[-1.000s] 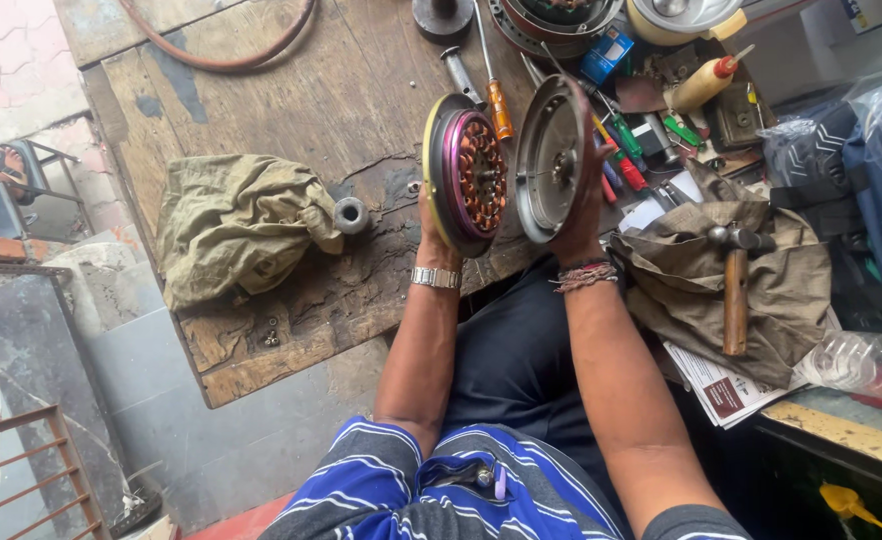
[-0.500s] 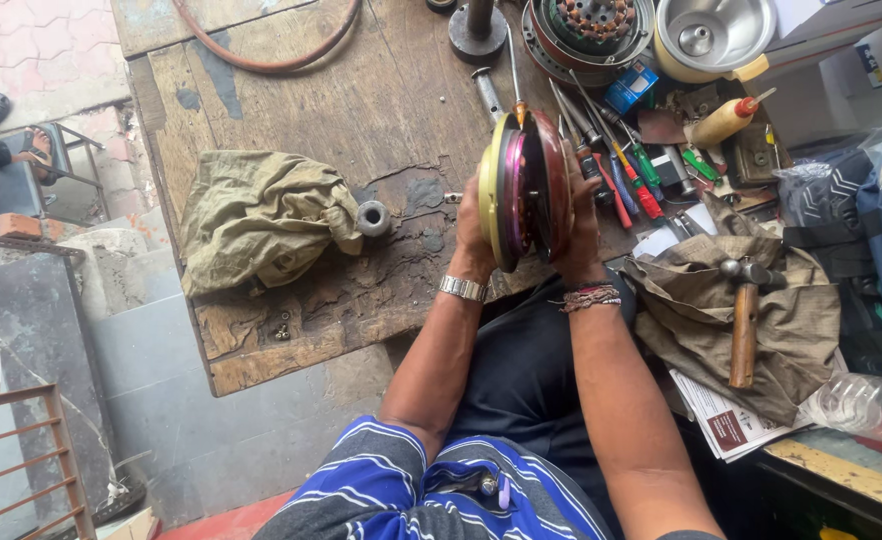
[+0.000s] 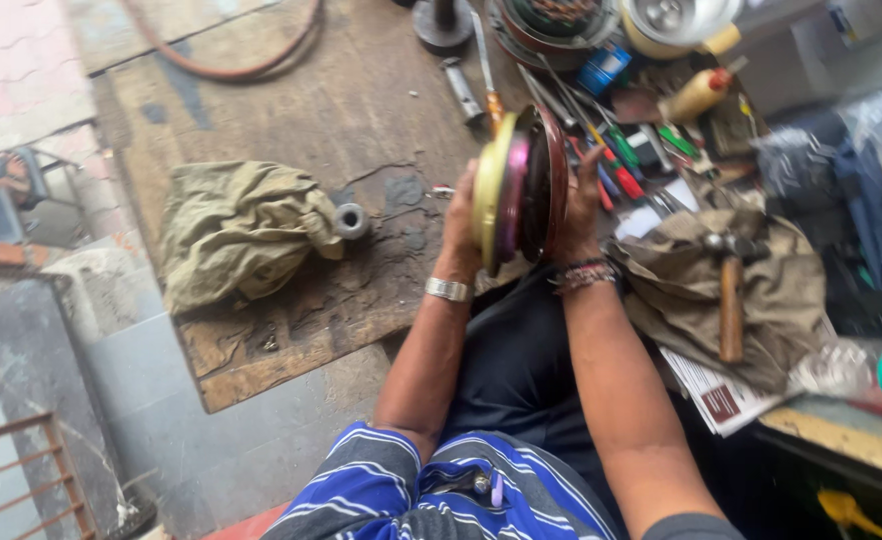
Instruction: The person cleans a brass-colored circular component with a cloth, then uses a hammer to tap a cylindrical metal piece into its center. They place a stator assembly with copper windings into a metal housing, apply adhesive, and reassemble the parts.
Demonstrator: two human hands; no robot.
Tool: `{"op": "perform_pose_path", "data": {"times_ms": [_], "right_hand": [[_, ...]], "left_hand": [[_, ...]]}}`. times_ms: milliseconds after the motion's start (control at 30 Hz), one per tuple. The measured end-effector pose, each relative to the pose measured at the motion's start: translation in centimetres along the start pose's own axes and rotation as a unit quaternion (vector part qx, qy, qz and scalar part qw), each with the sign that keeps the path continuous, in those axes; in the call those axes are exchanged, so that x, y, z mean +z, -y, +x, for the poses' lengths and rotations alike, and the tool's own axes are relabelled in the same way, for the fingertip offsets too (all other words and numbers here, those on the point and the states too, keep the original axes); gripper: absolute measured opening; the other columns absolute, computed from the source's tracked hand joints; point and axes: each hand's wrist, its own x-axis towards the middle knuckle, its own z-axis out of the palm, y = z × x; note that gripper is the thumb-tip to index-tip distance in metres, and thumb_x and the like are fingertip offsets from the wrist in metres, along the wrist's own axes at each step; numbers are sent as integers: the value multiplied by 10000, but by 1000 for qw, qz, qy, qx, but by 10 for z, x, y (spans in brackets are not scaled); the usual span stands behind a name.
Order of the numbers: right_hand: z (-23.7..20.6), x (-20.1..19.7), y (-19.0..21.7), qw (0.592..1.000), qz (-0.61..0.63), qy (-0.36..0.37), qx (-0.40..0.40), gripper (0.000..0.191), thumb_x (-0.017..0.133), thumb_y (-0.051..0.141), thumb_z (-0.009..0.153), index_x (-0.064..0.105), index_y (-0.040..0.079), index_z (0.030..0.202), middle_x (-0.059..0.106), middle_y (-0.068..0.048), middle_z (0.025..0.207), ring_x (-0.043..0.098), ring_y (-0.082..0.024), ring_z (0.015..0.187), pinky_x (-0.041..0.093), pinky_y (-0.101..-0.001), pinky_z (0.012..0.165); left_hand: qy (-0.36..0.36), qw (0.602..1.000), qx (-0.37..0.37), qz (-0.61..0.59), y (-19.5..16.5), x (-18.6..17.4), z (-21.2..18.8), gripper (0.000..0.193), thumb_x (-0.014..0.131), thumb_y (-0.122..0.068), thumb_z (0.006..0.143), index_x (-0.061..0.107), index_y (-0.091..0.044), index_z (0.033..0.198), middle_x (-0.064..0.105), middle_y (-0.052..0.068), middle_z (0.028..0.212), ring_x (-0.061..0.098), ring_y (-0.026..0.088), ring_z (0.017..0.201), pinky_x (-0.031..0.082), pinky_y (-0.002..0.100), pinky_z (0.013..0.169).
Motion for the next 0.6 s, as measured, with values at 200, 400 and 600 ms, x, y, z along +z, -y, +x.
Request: {"op": "perform_pose_path", "data": {"times_ms": [200, 400, 600], "right_hand": [[-1, -33, 2, 990, 104, -66, -66, 856, 402, 719, 1026, 383, 95, 1611, 499, -109, 1545, 519, -237, 1385, 440, -405, 1176], [-5, -35, -1, 985, 146, -70, -51, 842, 392, 706, 1036, 364, 99, 1619, 471, -108, 1568, 491, -240, 1412, 418, -412, 1198], [-6, -34, -3, 985, 149, -69, -50, 827, 382, 693, 1047, 345, 103, 1626, 443, -106, 1590, 462, -244, 1439, 395, -418, 1219]], "left_hand": [[55, 996, 69, -27, -15, -5, -6, 429, 435, -362, 1074, 632, -22, 1246, 718, 167, 1005, 744, 240, 723, 628, 331, 571], [-18, 986, 157, -59, -18, -15, 1, 434, 440, -299, 1105, 560, 58, 1320, 687, 260, 1085, 748, 312, 774, 646, 377, 621], [24, 985, 131, -109, -11, -24, 7, 416, 390, -298, 1064, 507, 13, 1316, 677, 247, 1069, 758, 325, 771, 664, 406, 603]]}}
